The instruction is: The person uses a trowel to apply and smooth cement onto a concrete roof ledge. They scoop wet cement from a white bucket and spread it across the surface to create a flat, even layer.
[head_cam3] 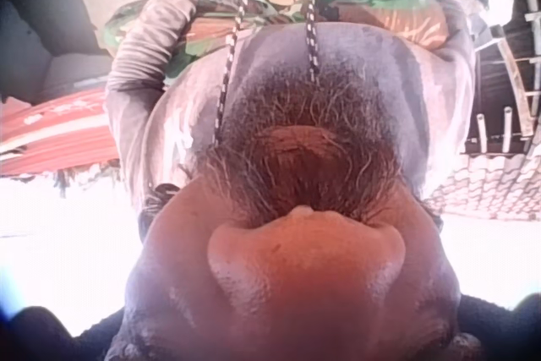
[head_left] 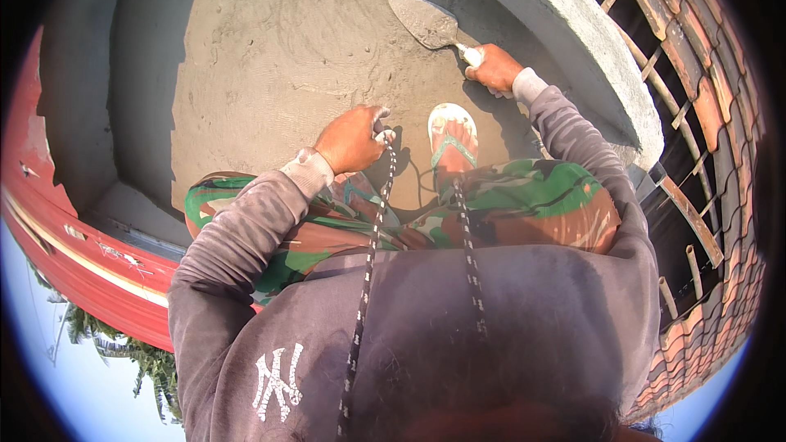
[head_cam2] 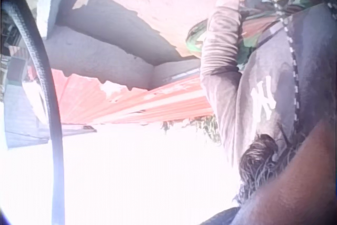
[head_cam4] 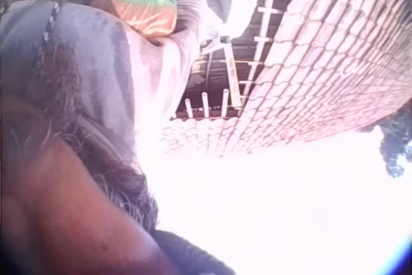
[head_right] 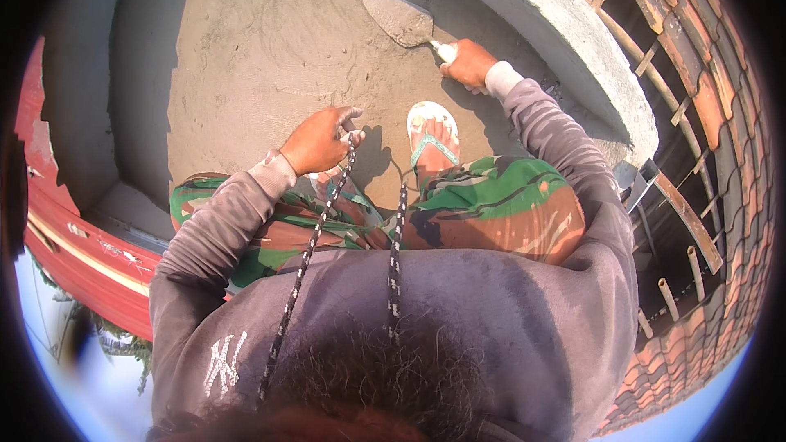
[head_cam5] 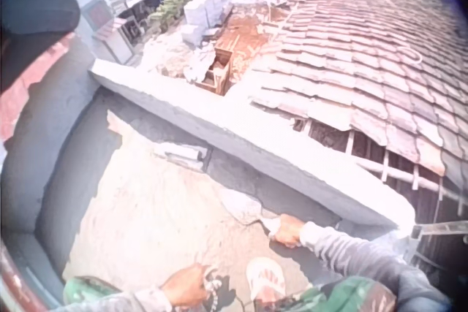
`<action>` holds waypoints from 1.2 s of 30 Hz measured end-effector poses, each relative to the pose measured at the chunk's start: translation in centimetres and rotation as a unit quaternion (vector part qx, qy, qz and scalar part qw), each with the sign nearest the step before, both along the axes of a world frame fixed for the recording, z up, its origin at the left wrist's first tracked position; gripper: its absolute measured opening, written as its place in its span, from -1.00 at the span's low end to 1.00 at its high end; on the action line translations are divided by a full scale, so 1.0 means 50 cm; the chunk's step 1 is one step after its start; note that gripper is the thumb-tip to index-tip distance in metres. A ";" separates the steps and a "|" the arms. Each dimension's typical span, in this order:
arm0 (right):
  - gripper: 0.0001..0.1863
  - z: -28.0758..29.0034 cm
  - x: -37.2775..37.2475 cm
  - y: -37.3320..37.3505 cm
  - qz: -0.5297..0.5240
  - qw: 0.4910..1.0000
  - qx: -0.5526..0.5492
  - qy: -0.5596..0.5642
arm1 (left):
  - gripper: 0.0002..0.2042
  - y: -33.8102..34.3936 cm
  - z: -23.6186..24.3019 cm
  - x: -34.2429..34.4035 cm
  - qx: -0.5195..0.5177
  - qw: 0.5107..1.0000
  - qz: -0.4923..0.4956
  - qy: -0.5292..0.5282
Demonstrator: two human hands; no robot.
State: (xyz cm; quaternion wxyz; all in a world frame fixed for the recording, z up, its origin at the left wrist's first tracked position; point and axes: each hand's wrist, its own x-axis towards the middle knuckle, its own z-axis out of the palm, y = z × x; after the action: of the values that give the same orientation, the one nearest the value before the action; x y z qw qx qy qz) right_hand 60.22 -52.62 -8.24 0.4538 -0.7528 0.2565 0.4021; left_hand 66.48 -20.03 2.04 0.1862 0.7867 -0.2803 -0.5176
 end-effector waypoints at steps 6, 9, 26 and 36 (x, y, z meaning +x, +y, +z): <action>-0.60 0.046 -0.081 0.083 -0.095 0.958 -0.031 -0.270 | -0.52 0.001 0.030 -0.005 -0.041 0.998 -0.004 -0.056; -0.65 0.031 -0.126 0.099 -0.101 0.944 0.002 -0.314 | -0.53 0.005 0.102 0.015 -0.080 0.993 -0.035 -0.080; -0.61 0.020 -0.092 0.139 0.141 0.919 -0.229 -0.288 | -0.72 0.025 0.370 -0.055 -0.153 0.980 -0.127 0.018; -0.65 -0.005 -0.130 0.130 0.165 0.904 -0.336 -0.207 | -0.70 0.037 0.365 -0.131 -0.197 0.973 -0.123 -0.007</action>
State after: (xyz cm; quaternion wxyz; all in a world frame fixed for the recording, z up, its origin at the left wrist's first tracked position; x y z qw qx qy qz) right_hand 53.74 -46.13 -8.49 0.1442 -0.9584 0.1482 0.1965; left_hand 59.92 -18.18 20.28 0.2703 0.6977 -0.4727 -0.4655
